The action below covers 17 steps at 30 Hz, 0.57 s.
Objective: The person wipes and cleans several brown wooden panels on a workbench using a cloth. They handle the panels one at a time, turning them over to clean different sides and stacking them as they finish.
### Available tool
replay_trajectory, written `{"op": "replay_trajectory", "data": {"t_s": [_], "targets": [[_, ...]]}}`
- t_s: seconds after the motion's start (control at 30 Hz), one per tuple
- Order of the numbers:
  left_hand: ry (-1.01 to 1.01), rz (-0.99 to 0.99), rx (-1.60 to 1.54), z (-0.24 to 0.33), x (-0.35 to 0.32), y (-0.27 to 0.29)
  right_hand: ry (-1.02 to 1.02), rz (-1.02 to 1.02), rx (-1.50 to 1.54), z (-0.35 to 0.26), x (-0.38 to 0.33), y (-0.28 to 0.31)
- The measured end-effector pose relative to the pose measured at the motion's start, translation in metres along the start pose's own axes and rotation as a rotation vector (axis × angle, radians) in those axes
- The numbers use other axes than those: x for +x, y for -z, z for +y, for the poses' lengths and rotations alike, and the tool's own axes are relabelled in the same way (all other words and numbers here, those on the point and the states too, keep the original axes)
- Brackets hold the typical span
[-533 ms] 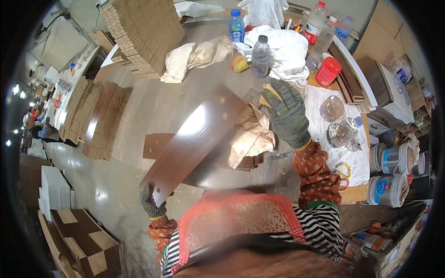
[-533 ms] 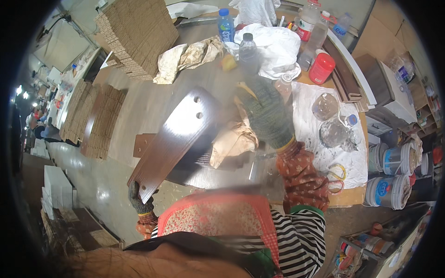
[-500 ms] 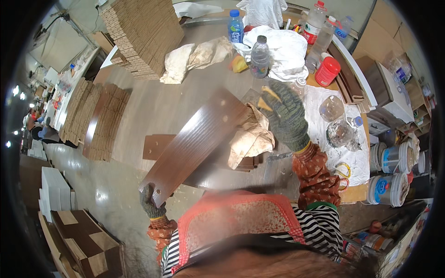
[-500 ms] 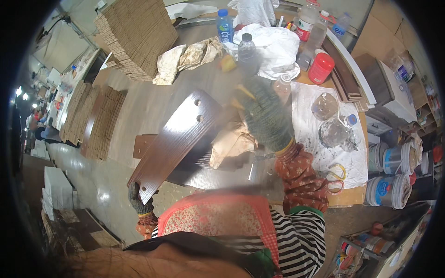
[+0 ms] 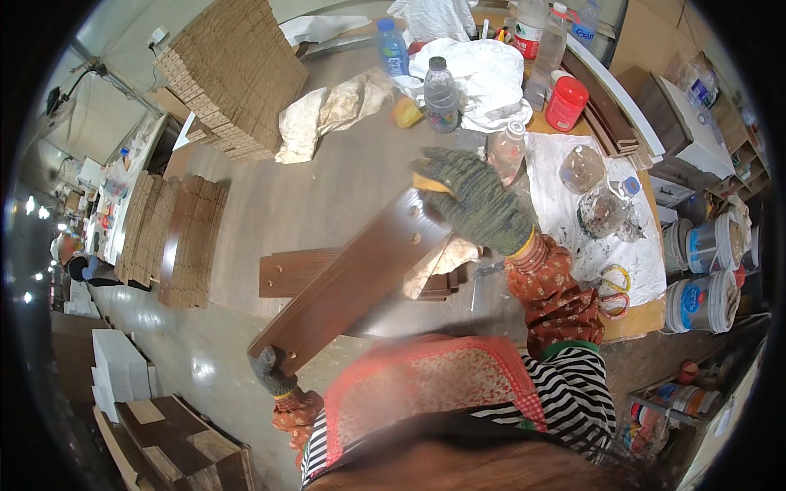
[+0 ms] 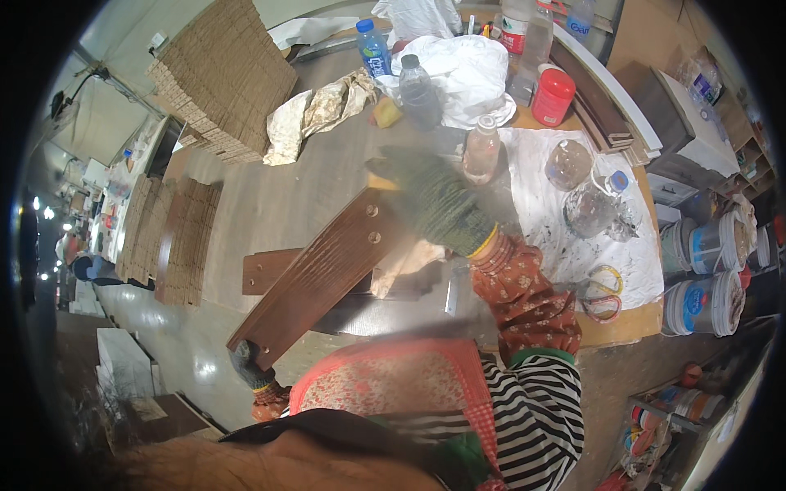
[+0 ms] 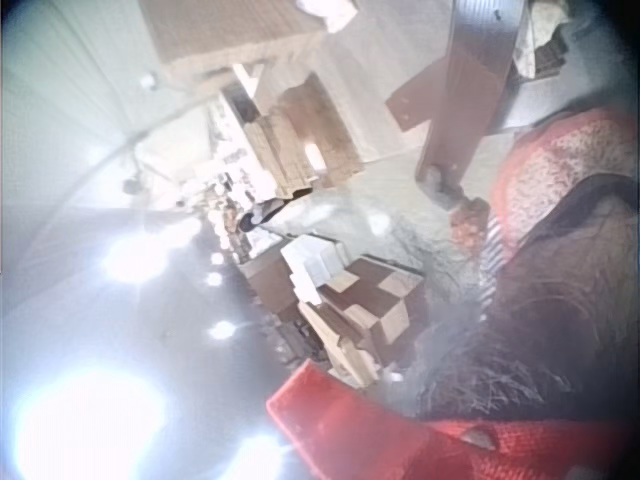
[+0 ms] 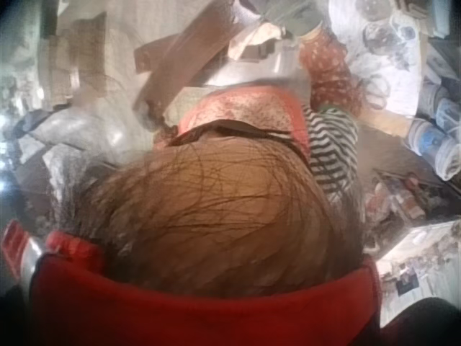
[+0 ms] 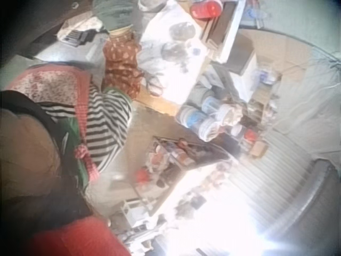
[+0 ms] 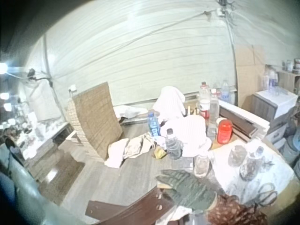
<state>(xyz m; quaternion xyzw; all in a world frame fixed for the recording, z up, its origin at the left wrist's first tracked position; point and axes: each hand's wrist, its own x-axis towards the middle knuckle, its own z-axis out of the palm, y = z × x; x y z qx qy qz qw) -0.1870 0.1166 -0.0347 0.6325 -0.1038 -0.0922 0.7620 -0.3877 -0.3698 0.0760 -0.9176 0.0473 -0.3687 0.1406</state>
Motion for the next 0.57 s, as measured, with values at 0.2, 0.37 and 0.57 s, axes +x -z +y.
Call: {"op": "replay_trajectory", "data": {"t_s": [0.2, 0.37, 0.57], "targets": [[0.022, 0.154, -0.027, -0.011, 0.004, -0.005, -0.321, -0.012, -0.191, 0.024, -0.046, 0.019], [0.230, -0.020, -0.196, -0.015, 0.001, -0.006, -0.571, -0.146, -0.608, 0.017, -0.067, 0.029], [0.303, 0.164, -0.380, -0.011, -0.001, 0.013, -0.351, -0.269, 0.084, -0.004, -0.018, -0.020]]}}
